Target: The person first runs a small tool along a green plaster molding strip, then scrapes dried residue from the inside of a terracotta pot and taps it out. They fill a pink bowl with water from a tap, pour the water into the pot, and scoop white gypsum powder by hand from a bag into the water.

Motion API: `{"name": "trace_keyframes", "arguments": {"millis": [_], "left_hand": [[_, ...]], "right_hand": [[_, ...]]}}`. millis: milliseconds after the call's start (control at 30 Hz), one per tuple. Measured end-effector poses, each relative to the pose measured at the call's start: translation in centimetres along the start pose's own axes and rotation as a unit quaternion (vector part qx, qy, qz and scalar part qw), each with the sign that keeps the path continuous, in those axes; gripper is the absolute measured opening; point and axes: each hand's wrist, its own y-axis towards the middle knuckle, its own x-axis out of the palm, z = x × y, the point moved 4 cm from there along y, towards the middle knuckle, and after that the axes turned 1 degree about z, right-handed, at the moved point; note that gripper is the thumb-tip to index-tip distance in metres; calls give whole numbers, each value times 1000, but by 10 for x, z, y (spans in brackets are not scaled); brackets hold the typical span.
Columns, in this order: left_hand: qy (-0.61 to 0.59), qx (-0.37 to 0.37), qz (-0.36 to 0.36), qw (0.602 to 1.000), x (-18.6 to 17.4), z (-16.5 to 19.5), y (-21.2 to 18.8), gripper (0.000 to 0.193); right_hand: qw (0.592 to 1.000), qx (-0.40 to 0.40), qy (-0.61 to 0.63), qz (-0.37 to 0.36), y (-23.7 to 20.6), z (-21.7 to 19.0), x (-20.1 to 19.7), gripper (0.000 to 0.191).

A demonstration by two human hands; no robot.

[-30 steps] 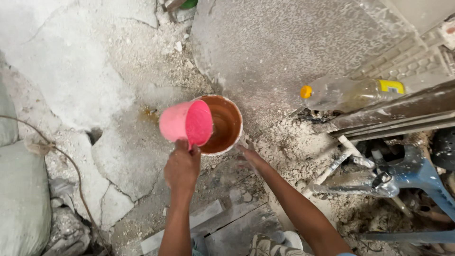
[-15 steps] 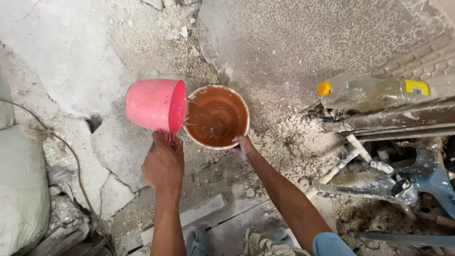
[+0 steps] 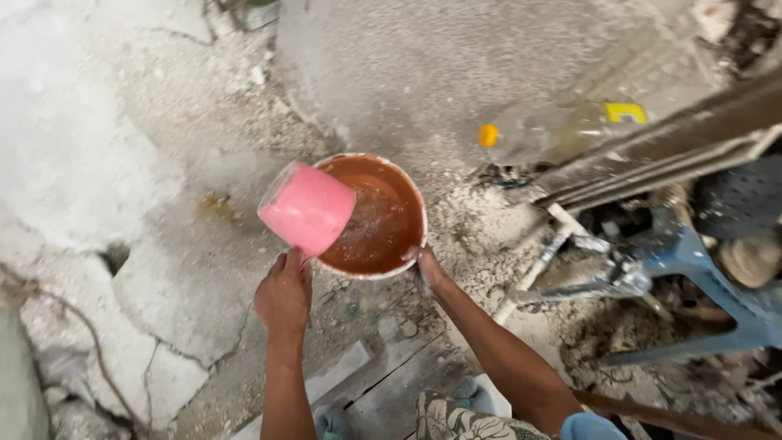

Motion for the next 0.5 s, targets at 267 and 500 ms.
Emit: {"name": "trace_keyframes", "arguments": {"millis": [267,500], "left_hand": [[-104,207,129,964,-55,108,58,11],[-49,461,309,830,-103,330,168,31]], "right_hand": [[991,-68,103,-50,-74,-37,-42,77],[990,-85,107,18,-184,-65,-53,88]]}}
